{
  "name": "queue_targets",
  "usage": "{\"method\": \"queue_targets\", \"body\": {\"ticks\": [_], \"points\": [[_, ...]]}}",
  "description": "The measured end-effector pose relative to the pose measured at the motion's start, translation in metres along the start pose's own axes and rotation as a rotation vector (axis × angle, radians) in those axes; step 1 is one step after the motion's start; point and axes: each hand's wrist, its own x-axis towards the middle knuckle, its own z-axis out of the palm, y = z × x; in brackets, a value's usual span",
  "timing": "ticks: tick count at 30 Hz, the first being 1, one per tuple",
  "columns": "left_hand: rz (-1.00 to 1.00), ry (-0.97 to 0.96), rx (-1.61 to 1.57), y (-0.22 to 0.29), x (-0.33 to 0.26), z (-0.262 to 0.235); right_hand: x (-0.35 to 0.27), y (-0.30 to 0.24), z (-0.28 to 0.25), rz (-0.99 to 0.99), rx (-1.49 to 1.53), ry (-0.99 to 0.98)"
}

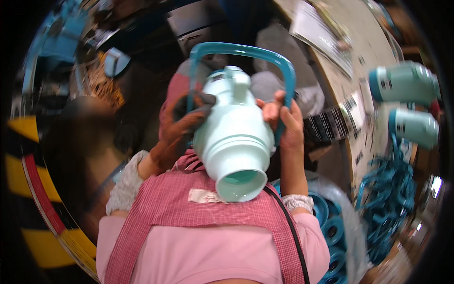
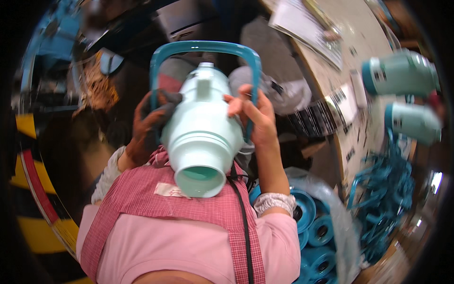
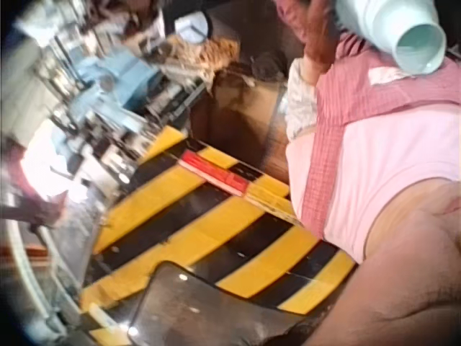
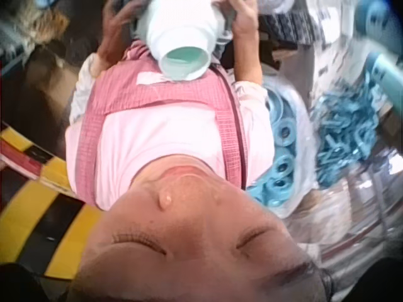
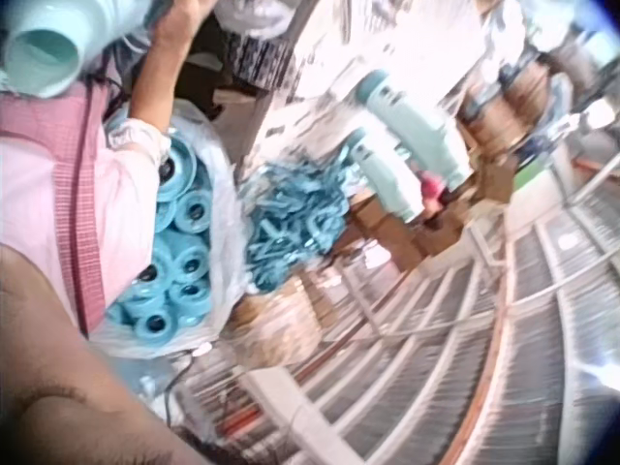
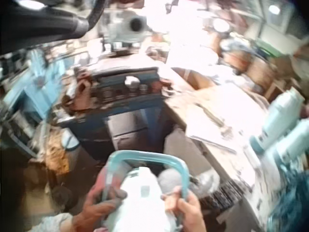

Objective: The person attaches lids and handles to light blue pitchers by hand, wipes the surfaces, and applies stickers to the pitcher bodies at a factory workstation.

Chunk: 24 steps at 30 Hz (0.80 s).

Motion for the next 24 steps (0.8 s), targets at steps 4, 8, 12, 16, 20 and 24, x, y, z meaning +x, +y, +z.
{"method": "queue_targets", "body": {"ticks": [4,8,12,16,20,24], "points": [[-0.188,0.047,0.088,0.012,0.009,0.004,0.006,-0.008,0.003,0.057,-0.018,0.066],[-0.058,0.05,0.376,0.018,0.014,0.023,0.007,-0.005,0.001,0.074,0.029,0.08],[-0.152,0.145,0.19,0.009,0.013,0.021,-0.002,-0.012,0.014,0.076,-0.091,0.174],[-0.251,0.141,0.178,0.021,0.015,0.021,0.002,-0.017,0.026,0.068,-0.125,0.193],[-0.177,0.14,0.19,0.019,0.016,0.02,0.004,-0.016,0.03,0.054,-0.142,0.2],[-0.065,0.075,0.414,0.017,0.015,0.018,0.004,-0.006,0.031,-0.01,-0.113,0.215]]}}
